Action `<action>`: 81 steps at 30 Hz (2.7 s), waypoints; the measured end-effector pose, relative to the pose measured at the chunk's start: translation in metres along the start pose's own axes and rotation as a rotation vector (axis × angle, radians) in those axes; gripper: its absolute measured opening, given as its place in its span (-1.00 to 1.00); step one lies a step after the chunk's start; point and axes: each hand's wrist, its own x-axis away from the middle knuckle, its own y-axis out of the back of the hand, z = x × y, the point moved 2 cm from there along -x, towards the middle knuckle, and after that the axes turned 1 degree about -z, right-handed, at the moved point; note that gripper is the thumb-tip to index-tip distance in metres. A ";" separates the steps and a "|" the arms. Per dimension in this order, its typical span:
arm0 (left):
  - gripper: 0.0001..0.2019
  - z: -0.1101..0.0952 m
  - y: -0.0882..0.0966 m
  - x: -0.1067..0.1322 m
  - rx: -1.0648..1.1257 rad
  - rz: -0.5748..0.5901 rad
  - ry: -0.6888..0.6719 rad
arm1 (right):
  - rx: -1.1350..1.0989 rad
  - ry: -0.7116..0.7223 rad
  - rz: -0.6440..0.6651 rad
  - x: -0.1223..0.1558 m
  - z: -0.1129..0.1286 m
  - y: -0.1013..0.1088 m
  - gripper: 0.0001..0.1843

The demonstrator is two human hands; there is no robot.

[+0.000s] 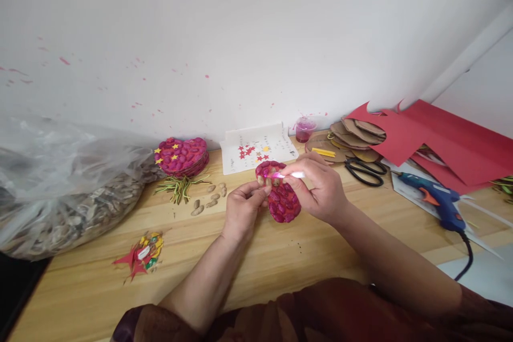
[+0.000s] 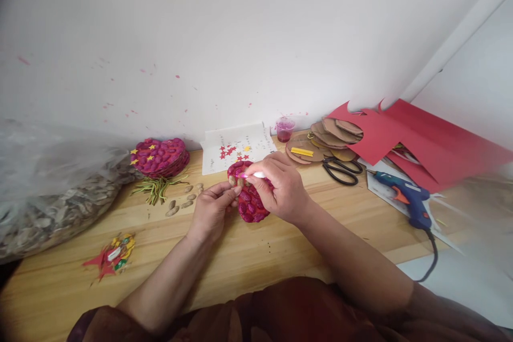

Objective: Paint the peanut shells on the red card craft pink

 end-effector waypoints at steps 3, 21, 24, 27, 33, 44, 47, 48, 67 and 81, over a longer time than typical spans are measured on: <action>-0.59 -0.001 0.000 0.000 0.023 -0.022 0.022 | 0.012 -0.046 -0.004 0.000 -0.003 0.003 -0.89; -0.56 -0.001 0.000 0.001 0.029 -0.036 0.039 | -0.035 -0.109 -0.015 -0.001 -0.004 0.002 -0.90; -0.57 -0.001 -0.001 0.001 0.028 -0.037 0.042 | -0.011 -0.086 -0.017 -0.001 -0.002 0.000 -0.90; -0.59 -0.002 -0.002 0.002 0.035 -0.031 0.034 | 0.017 -0.071 -0.026 -0.001 -0.002 0.000 -0.89; -0.59 -0.004 -0.002 0.003 0.041 -0.032 0.037 | 0.026 -0.061 -0.051 0.000 -0.002 0.002 -0.90; -0.55 -0.001 0.000 0.001 0.041 -0.032 0.062 | -0.041 -0.190 -0.081 0.001 -0.010 0.002 -0.91; -0.54 -0.003 0.000 0.001 0.055 -0.034 0.070 | -0.053 -0.194 -0.066 0.002 -0.011 0.001 -0.91; -0.54 -0.003 0.000 0.001 0.060 -0.035 0.073 | -0.048 -0.198 -0.074 0.002 -0.011 0.001 -0.91; -0.54 -0.001 0.002 -0.002 0.005 -0.037 -0.017 | -0.029 -0.197 -0.094 0.003 -0.017 0.002 -0.92; -0.61 0.011 0.012 -0.009 -0.253 0.195 -0.095 | -0.023 -0.274 -0.030 0.004 -0.020 -0.001 -0.89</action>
